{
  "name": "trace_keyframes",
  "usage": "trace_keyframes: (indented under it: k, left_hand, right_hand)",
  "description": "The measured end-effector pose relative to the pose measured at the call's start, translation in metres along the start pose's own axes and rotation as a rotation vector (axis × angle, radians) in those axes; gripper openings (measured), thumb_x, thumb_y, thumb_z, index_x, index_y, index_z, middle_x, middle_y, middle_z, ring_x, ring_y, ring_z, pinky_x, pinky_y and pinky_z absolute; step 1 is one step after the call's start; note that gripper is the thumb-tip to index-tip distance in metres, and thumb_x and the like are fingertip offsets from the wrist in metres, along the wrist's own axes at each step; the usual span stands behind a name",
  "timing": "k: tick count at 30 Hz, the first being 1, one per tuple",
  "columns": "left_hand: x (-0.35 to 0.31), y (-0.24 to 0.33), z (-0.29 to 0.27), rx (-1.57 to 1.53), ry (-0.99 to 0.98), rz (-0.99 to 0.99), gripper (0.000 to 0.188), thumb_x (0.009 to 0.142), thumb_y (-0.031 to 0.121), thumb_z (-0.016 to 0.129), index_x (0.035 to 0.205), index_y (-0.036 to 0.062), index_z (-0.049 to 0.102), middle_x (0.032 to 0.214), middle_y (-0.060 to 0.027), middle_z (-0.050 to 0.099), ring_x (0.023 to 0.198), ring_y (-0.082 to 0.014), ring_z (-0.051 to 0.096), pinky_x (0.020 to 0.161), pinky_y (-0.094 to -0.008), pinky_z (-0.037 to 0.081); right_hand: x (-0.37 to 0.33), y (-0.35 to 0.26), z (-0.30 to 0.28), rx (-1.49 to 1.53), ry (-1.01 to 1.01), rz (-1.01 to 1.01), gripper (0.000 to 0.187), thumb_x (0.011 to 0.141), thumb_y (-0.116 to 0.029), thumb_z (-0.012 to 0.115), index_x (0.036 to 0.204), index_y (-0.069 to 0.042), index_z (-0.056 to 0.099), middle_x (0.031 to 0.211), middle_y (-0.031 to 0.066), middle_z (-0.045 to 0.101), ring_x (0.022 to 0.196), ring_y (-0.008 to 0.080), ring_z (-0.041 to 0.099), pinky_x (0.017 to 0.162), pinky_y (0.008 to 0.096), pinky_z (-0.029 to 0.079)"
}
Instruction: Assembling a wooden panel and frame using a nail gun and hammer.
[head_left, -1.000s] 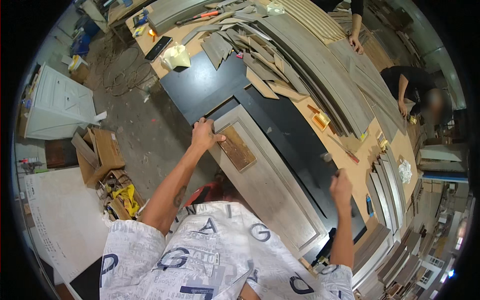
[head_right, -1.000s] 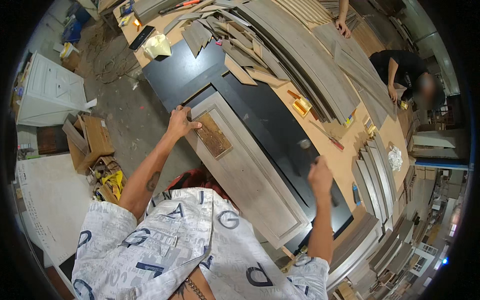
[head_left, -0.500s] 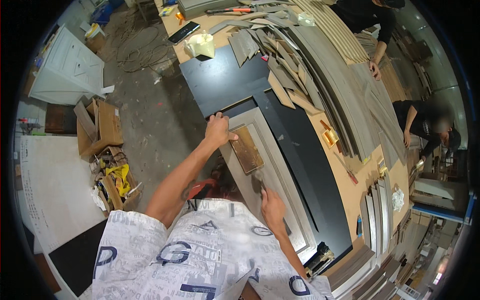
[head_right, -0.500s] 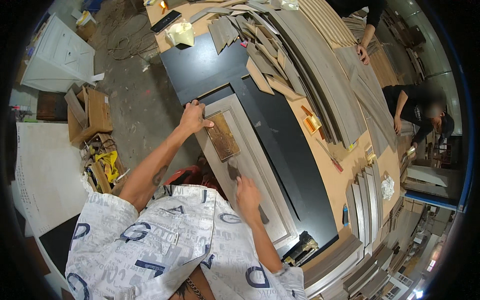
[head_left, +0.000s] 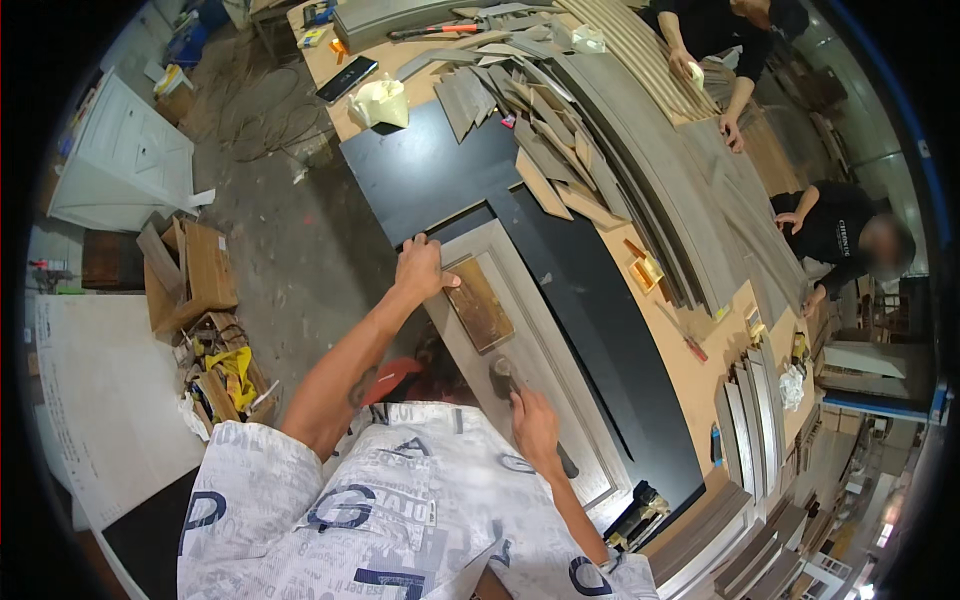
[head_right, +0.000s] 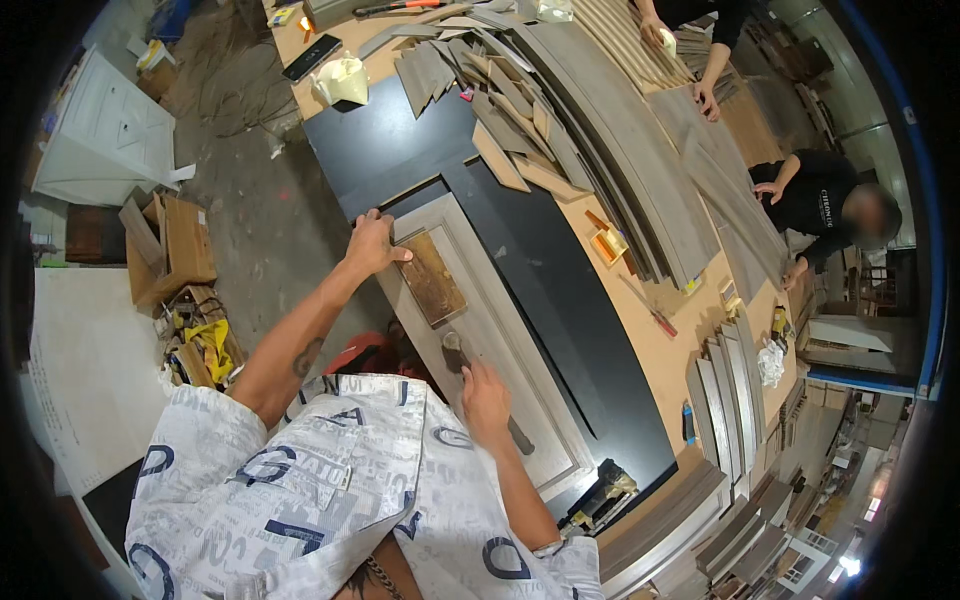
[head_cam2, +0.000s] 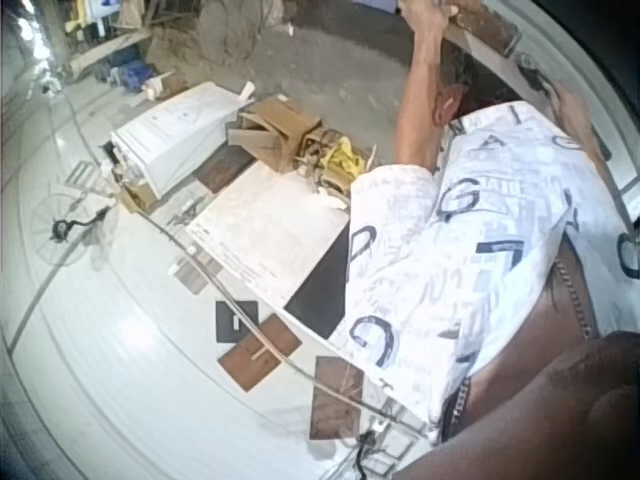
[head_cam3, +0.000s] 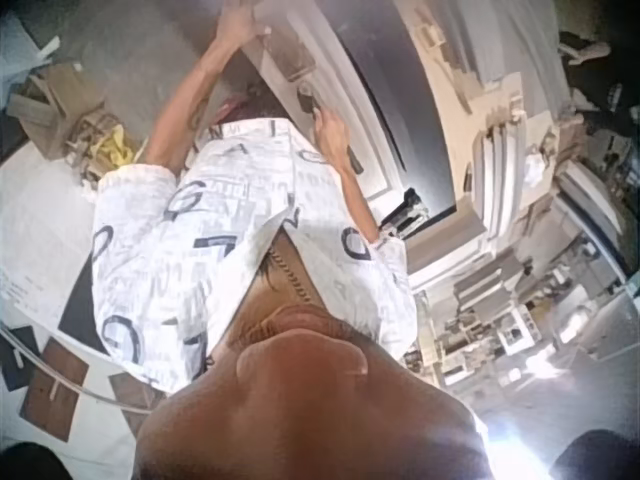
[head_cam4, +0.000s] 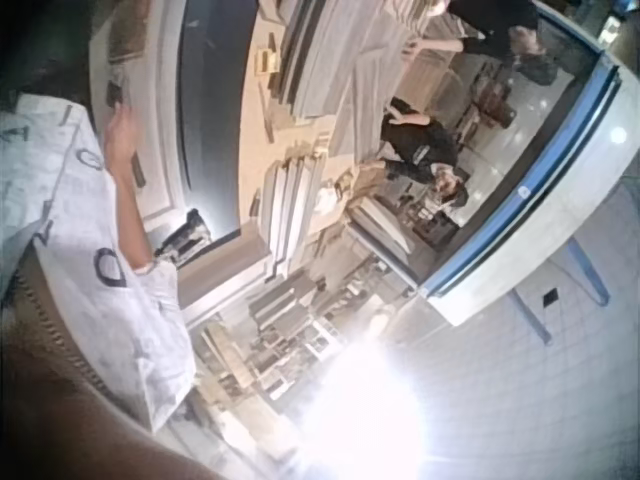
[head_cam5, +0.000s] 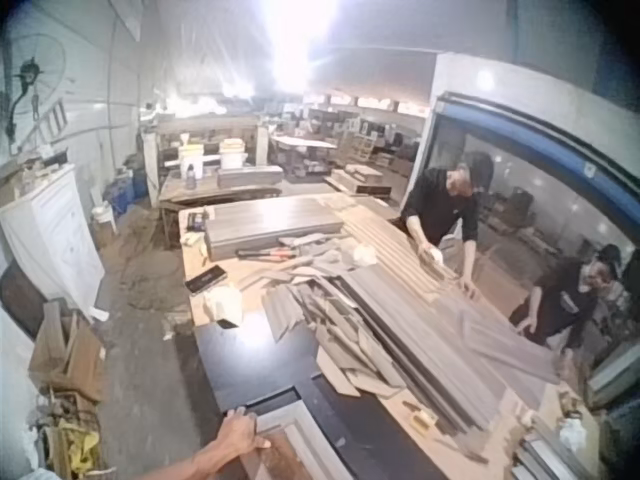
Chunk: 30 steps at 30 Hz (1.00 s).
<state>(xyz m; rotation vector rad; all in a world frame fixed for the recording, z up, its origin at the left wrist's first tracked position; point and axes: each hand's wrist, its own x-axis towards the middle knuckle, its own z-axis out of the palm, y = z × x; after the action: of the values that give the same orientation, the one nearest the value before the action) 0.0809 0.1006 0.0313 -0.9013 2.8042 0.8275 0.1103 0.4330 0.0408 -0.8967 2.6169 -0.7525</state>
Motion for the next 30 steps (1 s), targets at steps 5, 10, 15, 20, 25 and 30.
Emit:
trace_keyframes:
  k: [5, 10, 15, 20, 25, 30]
  left_hand:
    - [0.0, 0.0, -0.004, -0.031, -0.002, 0.024, 0.065, 0.059, 0.035, 0.089, 0.104, -0.0048, 0.063, 0.116, -0.0239, 0.056, 0.112, -0.0417, 0.05, 0.095, -0.0488, 0.045]
    - [-0.001, 0.0, 0.002, 0.01, -0.025, -0.001, 0.066, 0.06, 0.036, 0.089, 0.102, -0.0072, 0.062, 0.117, -0.0243, 0.055, 0.113, -0.0418, 0.05, 0.095, -0.048, 0.046]
    - [0.006, -0.004, 0.004, 0.04, -0.073, 0.045, 0.069, 0.06, 0.037, 0.089, 0.104, -0.0089, 0.061, 0.12, -0.0258, 0.053, 0.114, -0.0427, 0.05, 0.095, -0.0483, 0.046]
    - [0.007, 0.0, -0.004, 0.061, -0.059, 0.037, 0.067, 0.062, 0.037, 0.088, 0.103, -0.0089, 0.063, 0.12, -0.0266, 0.053, 0.113, -0.0422, 0.052, 0.094, -0.0484, 0.048]
    - [0.006, 0.001, 0.0, 0.063, -0.071, 0.107, 0.07, 0.061, 0.038, 0.088, 0.103, -0.0102, 0.06, 0.112, -0.0272, 0.054, 0.107, -0.0429, 0.053, 0.09, -0.0485, 0.047]
    - [0.012, -0.031, -0.012, -0.054, -0.084, 0.303, 0.063, 0.078, 0.027, 0.075, 0.119, -0.0141, 0.053, 0.11, -0.0275, 0.056, 0.107, -0.0422, 0.053, 0.089, -0.0485, 0.047]
  right_hand:
    - [0.01, -0.017, -0.006, 0.025, -0.041, 0.126, 0.023, 0.096, -0.022, 0.056, 0.103, -0.001, 0.065, 0.089, 0.0203, 0.065, 0.082, 0.0416, 0.061, 0.07, 0.0482, 0.049]
    - [0.004, -0.004, 0.002, 0.002, -0.029, 0.115, 0.028, 0.097, -0.025, 0.054, 0.111, -0.004, 0.066, 0.093, 0.0209, 0.066, 0.085, 0.0412, 0.062, 0.073, 0.0475, 0.049]
    - [0.001, -0.008, -0.004, -0.006, 0.027, 0.104, 0.028, 0.097, -0.027, 0.053, 0.109, -0.005, 0.065, 0.092, 0.0193, 0.065, 0.083, 0.0406, 0.063, 0.072, 0.0487, 0.05]
    - [0.012, -0.015, 0.001, -0.065, 0.022, 0.176, 0.026, 0.097, -0.028, 0.054, 0.108, -0.008, 0.065, 0.092, 0.0179, 0.065, 0.079, 0.0403, 0.064, 0.069, 0.05, 0.05]
    - [0.013, -0.009, 0.009, -0.083, 0.095, 0.155, 0.026, 0.094, -0.03, 0.057, 0.108, -0.01, 0.068, 0.091, 0.0162, 0.067, 0.078, 0.0383, 0.064, 0.067, 0.0469, 0.051]
    - [0.016, -0.037, 0.006, -0.073, 0.168, 0.309, 0.023, 0.09, -0.028, 0.064, 0.104, -0.01, 0.07, 0.087, 0.0145, 0.066, 0.077, 0.0356, 0.064, 0.067, 0.0446, 0.05]
